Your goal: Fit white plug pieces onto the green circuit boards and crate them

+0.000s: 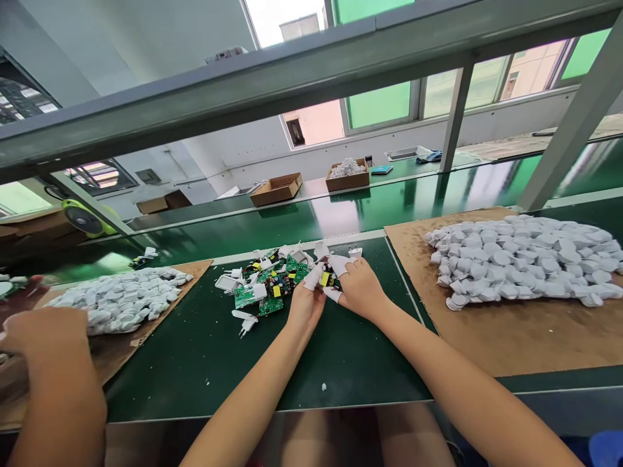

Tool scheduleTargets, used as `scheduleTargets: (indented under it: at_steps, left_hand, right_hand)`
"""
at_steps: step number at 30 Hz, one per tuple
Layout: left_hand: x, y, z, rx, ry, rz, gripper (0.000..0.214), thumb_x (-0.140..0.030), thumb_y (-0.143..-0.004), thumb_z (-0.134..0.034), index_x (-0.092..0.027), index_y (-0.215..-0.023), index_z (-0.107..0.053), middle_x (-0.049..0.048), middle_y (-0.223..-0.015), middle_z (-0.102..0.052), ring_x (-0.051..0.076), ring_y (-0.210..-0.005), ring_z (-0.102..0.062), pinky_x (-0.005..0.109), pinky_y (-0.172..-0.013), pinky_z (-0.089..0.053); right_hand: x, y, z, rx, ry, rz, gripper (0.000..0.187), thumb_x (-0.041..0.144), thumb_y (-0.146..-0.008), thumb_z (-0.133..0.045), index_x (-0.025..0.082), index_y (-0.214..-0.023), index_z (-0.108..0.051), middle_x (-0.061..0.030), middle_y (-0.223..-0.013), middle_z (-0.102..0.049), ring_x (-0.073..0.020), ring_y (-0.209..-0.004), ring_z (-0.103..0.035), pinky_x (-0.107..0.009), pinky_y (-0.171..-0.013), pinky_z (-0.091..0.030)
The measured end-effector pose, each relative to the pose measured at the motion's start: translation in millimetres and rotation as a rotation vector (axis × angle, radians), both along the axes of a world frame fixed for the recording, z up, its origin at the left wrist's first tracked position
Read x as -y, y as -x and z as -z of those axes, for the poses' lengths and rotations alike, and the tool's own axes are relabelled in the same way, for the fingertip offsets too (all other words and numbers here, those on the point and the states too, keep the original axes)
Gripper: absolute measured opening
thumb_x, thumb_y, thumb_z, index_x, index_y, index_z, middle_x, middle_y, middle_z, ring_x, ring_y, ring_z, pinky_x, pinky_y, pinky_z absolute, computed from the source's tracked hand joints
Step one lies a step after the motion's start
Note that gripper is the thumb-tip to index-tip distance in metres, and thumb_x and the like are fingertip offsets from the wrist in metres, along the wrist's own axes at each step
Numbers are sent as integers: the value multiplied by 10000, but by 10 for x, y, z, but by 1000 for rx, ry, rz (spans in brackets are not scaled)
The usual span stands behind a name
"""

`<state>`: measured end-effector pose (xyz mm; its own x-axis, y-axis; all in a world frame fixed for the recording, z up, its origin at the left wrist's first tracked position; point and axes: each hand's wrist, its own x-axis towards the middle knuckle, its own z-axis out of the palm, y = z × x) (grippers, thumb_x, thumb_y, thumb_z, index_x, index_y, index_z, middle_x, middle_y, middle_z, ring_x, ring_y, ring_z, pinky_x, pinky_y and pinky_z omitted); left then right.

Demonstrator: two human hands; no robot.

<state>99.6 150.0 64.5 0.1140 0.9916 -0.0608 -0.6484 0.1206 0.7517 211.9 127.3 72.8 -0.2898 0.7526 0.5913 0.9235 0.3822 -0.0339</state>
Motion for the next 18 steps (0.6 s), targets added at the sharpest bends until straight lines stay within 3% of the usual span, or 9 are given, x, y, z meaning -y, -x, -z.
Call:
scheduleTargets:
  at_steps: [3,6,10,15,18]
  left_hand:
    - [37,-19,9,-23,-36,-17,232,-249,-577,-668,-131,-775,-642,57,-857,-634,182,-898,-551,275,-800,-418]
    - [63,3,17,-170,-137,-42,206,-267,-636,-628,-145,-801,-643,53,-894,-631,192,-995,-509,292,-898,-366]
    - [-30,61,42,-338,-201,-98,184,-252,-681,-594,-159,-834,-639,50,-966,-613,185,-1053,-473,273,-950,-317]
    - [-256,96,141,-275,11,-46,203,-295,-734,-532,-132,-798,-634,87,-879,-629,183,-836,-580,332,-873,-394]
    - [-288,80,250,-433,-76,38,158,-276,-682,-591,-129,-701,-644,92,-780,-635,193,-755,-583,349,-824,-415]
  right_hand:
    - [22,7,3,35,-17,19,450,429,-773,-428,72,-1005,-574,-152,-844,-582,-268,-789,-492,-395,-810,-343]
    - [33,3,-27,46,-13,55,431,441,-768,-433,86,-947,-598,-145,-820,-586,-263,-786,-499,-387,-807,-341]
    - [-84,-24,-216,113,112,96,404,434,-755,-469,100,-951,-586,-130,-826,-592,-249,-796,-517,-356,-774,-355]
    - [-720,-147,-560,121,332,333,401,425,-774,-451,104,-1000,-533,-136,-901,-585,-258,-835,-530,-327,-686,-385]
    - [-1172,-217,-668,59,420,476,494,465,-799,-391,74,-1093,-466,-185,-1049,-523,-292,-954,-485,-356,-712,-386]
